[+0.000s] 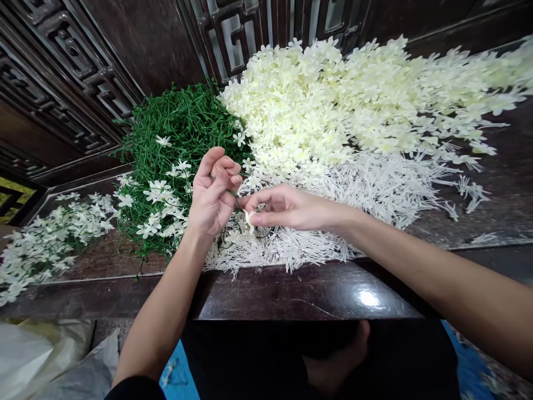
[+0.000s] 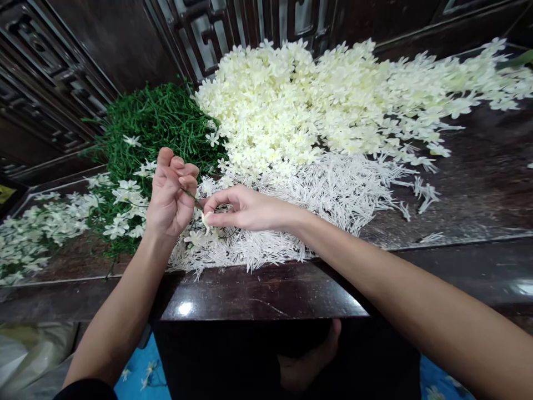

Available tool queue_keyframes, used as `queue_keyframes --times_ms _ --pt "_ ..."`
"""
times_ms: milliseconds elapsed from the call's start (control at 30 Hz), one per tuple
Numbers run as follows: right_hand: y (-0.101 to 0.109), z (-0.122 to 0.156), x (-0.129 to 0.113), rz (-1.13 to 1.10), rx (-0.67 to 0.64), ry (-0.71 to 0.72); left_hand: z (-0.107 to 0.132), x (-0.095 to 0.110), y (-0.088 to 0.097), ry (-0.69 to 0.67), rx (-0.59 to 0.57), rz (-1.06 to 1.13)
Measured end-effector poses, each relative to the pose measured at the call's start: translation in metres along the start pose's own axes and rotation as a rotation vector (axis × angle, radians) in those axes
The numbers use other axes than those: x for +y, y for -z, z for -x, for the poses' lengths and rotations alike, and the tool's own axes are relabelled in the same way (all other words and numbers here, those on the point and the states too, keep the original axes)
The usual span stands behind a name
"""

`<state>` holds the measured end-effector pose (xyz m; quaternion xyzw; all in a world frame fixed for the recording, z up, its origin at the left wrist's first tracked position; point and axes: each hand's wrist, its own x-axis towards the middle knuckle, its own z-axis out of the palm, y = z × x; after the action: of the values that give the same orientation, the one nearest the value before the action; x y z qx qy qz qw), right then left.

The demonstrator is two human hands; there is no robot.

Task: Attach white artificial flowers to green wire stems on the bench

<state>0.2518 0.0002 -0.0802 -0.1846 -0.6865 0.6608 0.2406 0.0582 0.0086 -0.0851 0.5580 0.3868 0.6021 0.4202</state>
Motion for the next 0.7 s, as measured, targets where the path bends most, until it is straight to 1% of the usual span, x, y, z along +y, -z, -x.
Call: queue_keyframes --times_ms 100,133,200,300,367,467,533,633,700 --pt "0.001 0.001 0.000 0.016 -0.028 0.007 -0.002 0.002 0.000 0.000 -0.016 0.034" --pt "0.003 0.002 -0.001 0.027 -0.011 0.009 -0.003 0.003 0.001 0.011 -0.018 0.041" --pt "0.011 0.004 -0.003 0.080 0.078 0.005 -0.004 0.005 0.001 0.051 -0.025 0.060" --pt "0.022 0.008 -0.009 0.187 0.284 -0.001 -0.003 0.008 -0.002 0.110 -0.067 0.080" --pt "0.026 0.011 -0.011 0.266 0.358 0.008 0.000 0.008 -0.005 0.126 -0.118 0.006" --pt "0.026 0.013 -0.013 0.355 0.374 -0.002 0.003 0.006 -0.009 0.113 -0.168 -0.159" --pt "0.025 0.014 -0.014 0.380 0.378 -0.006 0.004 0.005 -0.010 0.116 -0.188 -0.179" --pt "0.026 0.014 -0.017 0.381 0.397 0.013 0.005 0.006 -0.010 0.158 -0.231 -0.179" --pt "0.026 0.015 -0.019 0.366 0.387 0.019 0.005 0.007 -0.011 0.183 -0.251 -0.211"
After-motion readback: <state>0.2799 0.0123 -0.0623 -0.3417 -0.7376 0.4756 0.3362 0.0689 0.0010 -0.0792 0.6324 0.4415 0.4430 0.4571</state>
